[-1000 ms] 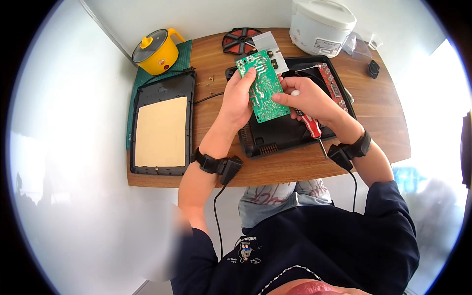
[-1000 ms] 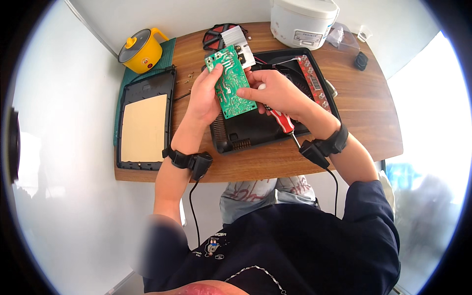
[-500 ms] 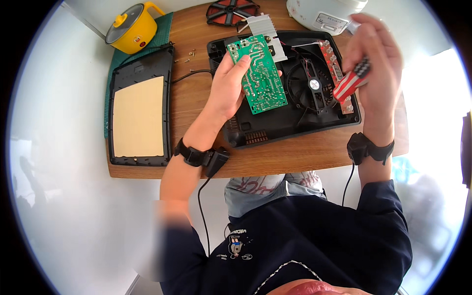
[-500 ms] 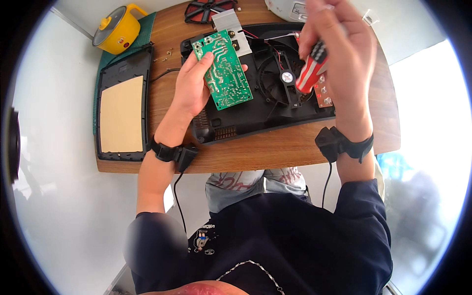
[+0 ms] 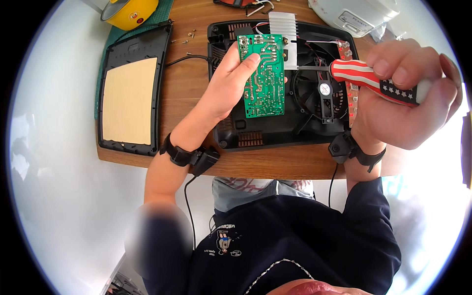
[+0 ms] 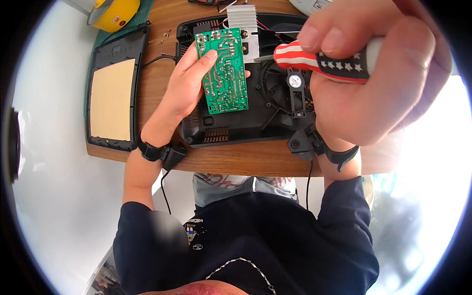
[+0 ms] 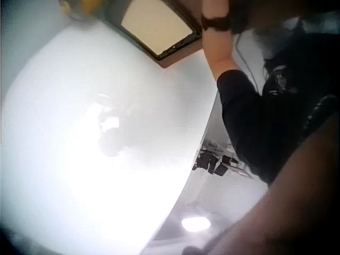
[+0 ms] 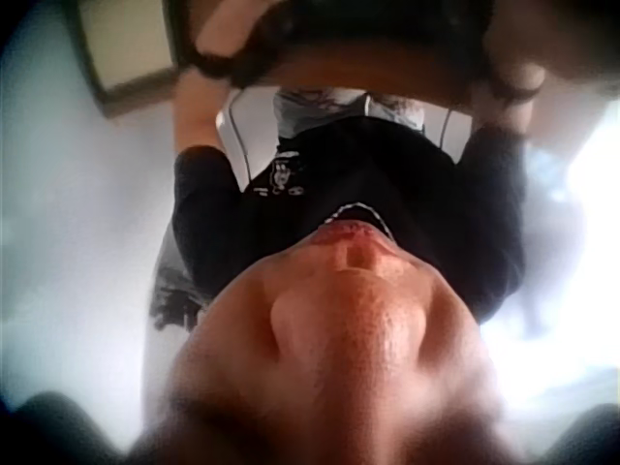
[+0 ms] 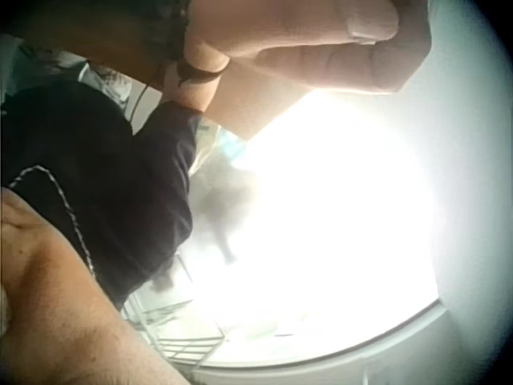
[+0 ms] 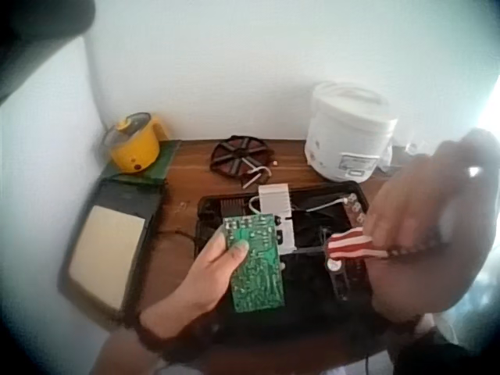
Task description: The person uses a screwdriver to loosen screws on a circuit board inside an electronic device, then removes the board and continues unscrewing components while holding it.
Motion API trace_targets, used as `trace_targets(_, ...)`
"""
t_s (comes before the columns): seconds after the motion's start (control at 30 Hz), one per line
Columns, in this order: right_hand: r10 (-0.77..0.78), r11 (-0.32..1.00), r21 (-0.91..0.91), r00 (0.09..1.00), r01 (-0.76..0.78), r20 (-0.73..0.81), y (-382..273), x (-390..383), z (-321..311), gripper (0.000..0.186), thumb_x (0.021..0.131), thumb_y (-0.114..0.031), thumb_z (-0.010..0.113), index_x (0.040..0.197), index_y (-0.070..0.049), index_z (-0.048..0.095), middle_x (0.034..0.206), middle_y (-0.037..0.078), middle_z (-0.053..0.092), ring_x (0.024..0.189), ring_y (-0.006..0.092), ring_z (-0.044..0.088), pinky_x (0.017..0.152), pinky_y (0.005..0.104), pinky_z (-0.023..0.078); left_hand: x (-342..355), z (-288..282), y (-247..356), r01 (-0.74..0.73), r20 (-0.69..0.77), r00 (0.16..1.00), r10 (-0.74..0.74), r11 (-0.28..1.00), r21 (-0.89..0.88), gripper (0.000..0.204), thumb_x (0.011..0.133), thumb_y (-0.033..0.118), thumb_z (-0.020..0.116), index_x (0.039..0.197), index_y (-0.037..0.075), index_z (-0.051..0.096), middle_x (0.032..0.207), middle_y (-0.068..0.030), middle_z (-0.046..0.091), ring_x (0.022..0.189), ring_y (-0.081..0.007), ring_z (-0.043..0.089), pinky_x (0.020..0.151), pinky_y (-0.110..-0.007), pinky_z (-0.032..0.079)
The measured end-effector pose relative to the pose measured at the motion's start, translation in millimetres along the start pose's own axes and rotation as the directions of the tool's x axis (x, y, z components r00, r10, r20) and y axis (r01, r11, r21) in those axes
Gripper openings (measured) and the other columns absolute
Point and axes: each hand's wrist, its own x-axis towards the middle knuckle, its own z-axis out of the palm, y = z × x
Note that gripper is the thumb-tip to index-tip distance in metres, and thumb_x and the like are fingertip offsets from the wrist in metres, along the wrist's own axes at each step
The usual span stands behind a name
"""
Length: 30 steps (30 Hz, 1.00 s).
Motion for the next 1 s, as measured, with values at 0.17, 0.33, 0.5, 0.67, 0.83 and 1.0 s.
trace_targets(0.17,0.01,0.999,-0.031,0.998,-0.011,-0.054,6.3,1.8,-6.4,0.037,0.101,-0.033,0.038,0.108,-0.004,0.059,0.069,0.008,0.053,0.054,0.0238,0.052,0.051,0.0386,0.047,0.0,-3.7,-1.3,0.004,0.017,1.0,-0.004,0.999,0.044,0.04,0.112,0.016,0.042,0.15,0.002,0.042,0.138,-0.0179,0.062,0.114,-0.0397,0.07,0.094,-0.048,0.062)
trace_targets(0.33,-0.031,0.99,-0.141,0.994,0.016,-0.108,11.8,-4.9,0.6,0.034,0.1,-0.027,0.035,0.097,-0.001,0.057,0.066,0.01,0.052,0.052,0.0261,0.052,0.051,0.0398,0.049,-1.5,-4.5,2.2,0.026,0.035,0.999,-0.028,0.999,0.043,0.039,0.112,0.015,0.043,0.148,0.001,0.042,0.137,-0.017,0.062,0.112,-0.0364,0.071,0.093,-0.045,0.062)
trace_targets(0.5,-0.039,0.985,-0.16,0.981,0.071,0.192,14.4,-1.1,-1.6,0.033,0.101,-0.023,0.032,0.102,0.0,0.055,0.067,0.011,0.052,0.055,0.027,0.056,0.054,0.0404,0.053,-3.2,-1.6,4.4,0.055,0.009,0.998,-0.056,0.998,0.027,0.036,0.111,0.013,0.042,0.145,0.001,0.044,0.134,-0.0151,0.063,0.109,-0.0301,0.072,0.091,-0.041,0.062)
trace_targets(0.67,-0.079,0.997,0.006,0.971,0.079,0.224,27.2,-11.6,2.3,0.041,0.109,-0.032,0.03,0.116,0.001,0.053,0.074,0.014,0.055,0.062,0.0269,0.059,0.057,0.0415,0.056,-3.5,-1.5,4.2,0.043,0.018,0.999,-0.044,0.998,0.038,0.037,0.111,0.012,0.042,0.146,0.001,0.044,0.134,-0.0151,0.063,0.109,-0.0307,0.072,0.092,-0.041,0.062)
trace_targets(0.83,-0.133,0.991,0.022,0.975,0.131,0.18,32.3,-18.4,8.1,0.039,0.111,-0.031,0.028,0.121,-0.001,0.051,0.073,0.014,0.055,0.06,0.0254,0.057,0.054,0.0402,0.055,-3.7,-5.6,2.1,0.041,0.046,0.998,-0.044,0.996,0.076,0.041,0.112,0.016,0.042,0.151,0.002,0.04,0.141,-0.0176,0.06,0.117,-0.0387,0.069,0.096,-0.047,0.061)
trace_targets(1.0,-0.159,0.986,-0.019,0.977,0.163,0.14,35.8,-23.8,11.8,0.038,0.112,-0.03,0.029,0.12,0.001,0.051,0.072,0.015,0.055,0.059,0.0246,0.057,0.052,0.0374,0.055,-1.8,-4.3,1.7,0.049,0.044,0.998,-0.053,0.995,0.089,0.041,0.113,0.016,0.041,0.151,0.002,0.041,0.141,-0.0174,0.06,0.116,-0.0379,0.07,0.095,-0.046,0.061)
